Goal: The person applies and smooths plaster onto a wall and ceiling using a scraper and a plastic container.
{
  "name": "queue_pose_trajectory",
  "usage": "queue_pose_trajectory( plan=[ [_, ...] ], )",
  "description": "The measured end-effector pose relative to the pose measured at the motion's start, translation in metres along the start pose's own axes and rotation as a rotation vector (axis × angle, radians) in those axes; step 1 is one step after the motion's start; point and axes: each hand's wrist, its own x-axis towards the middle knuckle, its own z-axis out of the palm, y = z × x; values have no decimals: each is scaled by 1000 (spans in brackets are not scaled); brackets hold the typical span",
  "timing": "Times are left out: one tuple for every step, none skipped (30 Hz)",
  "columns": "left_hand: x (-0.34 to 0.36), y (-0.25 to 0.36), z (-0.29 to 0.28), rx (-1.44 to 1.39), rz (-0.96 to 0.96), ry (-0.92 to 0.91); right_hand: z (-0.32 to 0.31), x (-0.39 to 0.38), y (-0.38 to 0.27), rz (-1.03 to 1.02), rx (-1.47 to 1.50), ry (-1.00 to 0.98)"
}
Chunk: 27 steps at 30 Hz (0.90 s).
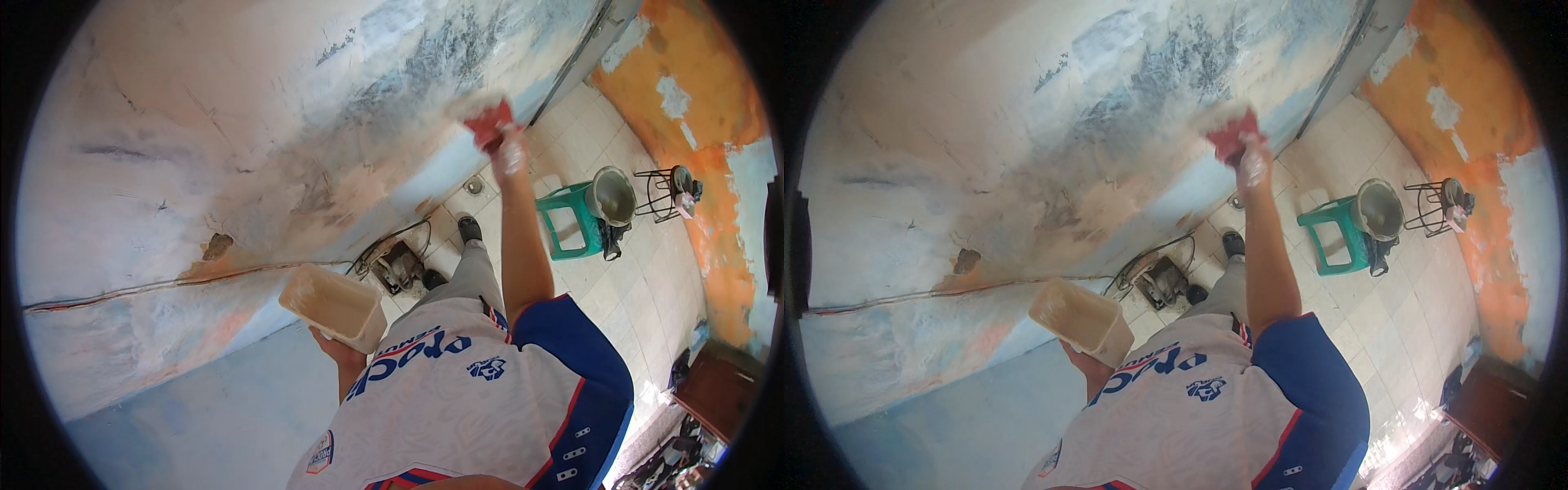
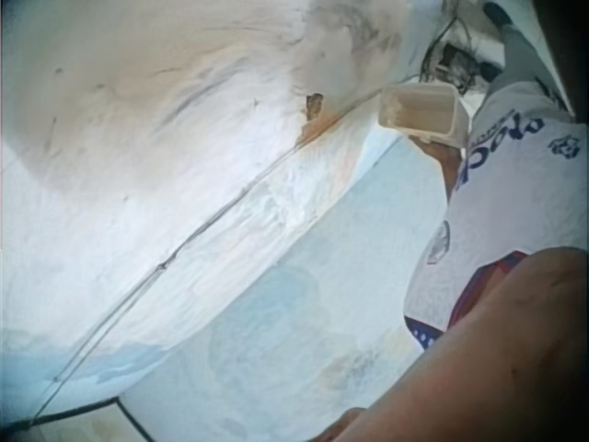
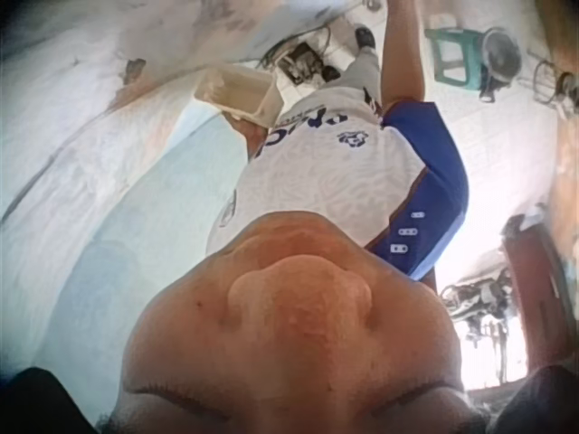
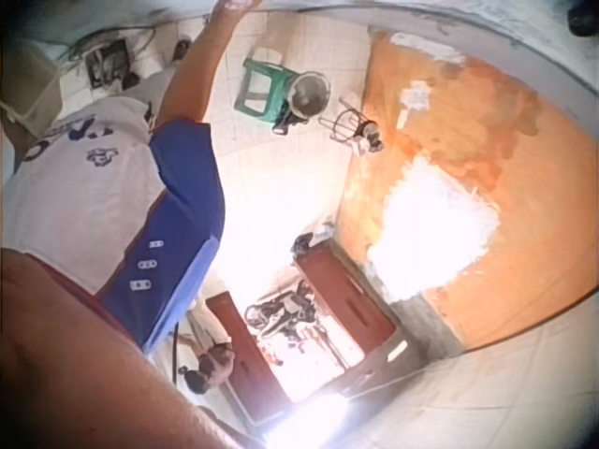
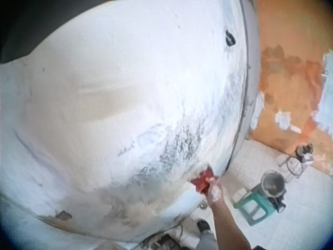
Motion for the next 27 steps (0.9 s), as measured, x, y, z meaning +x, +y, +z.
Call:
queue_pose_trajectory(
  plan=[
    [2, 0, -1, 15, -10, -20, -45, 17, 54, 101, -75, 14],
    [4, 0, -2, 26, -18, -31, -79, 32, 97, 205, -151, 29],
    [3, -2, -9, 26, -14, -29, -85, 32, 114, 336, -296, 40],
    [3, -3, -15, 27, -10, -29, -90, 34, 129, 465, -440, 51],
    [6, -4, -17, 32, -35, -25, -91, 47, 139, 434, -390, 59],
    [7, -2, -20, 40, -55, -12, -77, 60, 133, 340, -390, 32],
    [6, -2, -22, 48, -77, 3, -56, 71, 117, 248, -390, 8],
    [1, -2, -21, 60, -76, 47, -28, 80, 90, 181, -494, -10],
    [-7, -4, -18, 59, -66, 101, 10, 75, 53, 173, -486, -126],
    [-9, -2, -9, 73, -66, 134, 37, 74, 13, 166, -443, -86],
    [-8, -2, -9, 55, -53, 120, 53, 64, -30, 125, -357, -226],
    [-8, -1, -12, 35, -41, 108, 75, 37, -77, 78, -277, -288],
    [-6, -2, -11, 18, -36, 89, 81, 19, -114, 16, -222, -319],
    [-4, -3, -8, 19, -41, 81, 73, 13, -135, -25, -129, -340],
    [-2, -3, -4, 16, -41, 76, 68, 4, -146, -90, -55, -392],
    [-2, -4, -2, 11, -39, 74, 63, -6, -152, -151, 19, -447],
    [-2, -5, 3, 7, -22, 61, 56, -10, -150, -116, 4, -392],
    [-1, -7, 6, 3, -4, 49, 43, -10, -135, -82, -11, -337],
    [1, -8, 6, -1, 16, 40, 28, -6, -110, -44, -25, -283],
    [3, -8, 8, 15, 15, 29, 4, 3, -76, -8, -16, -229],
    [4, -10, 4, 24, 18, 22, -24, 16, -33, 109, -20, -145],
    [6, -11, 3, 41, 13, 6, -60, 30, 19, 165, -91, -102],
    [7, -12, 2, 35, -13, 12, -84, 40, 64, 195, -21, -179],
    [8, -13, -2, 28, -36, 25, -86, 39, 93, 388, -215, 50],
    [12, -13, -1, 26, -67, 20, -101, 50, 120, 403, -360, 32],
    [10, -14, -8, 38, -50, 21, -100, 55, 130, 501, -375, -2],
    [9, -14, -18, 52, -38, 24, -80, 55, 129, 380, -346, -7]
  ],
)
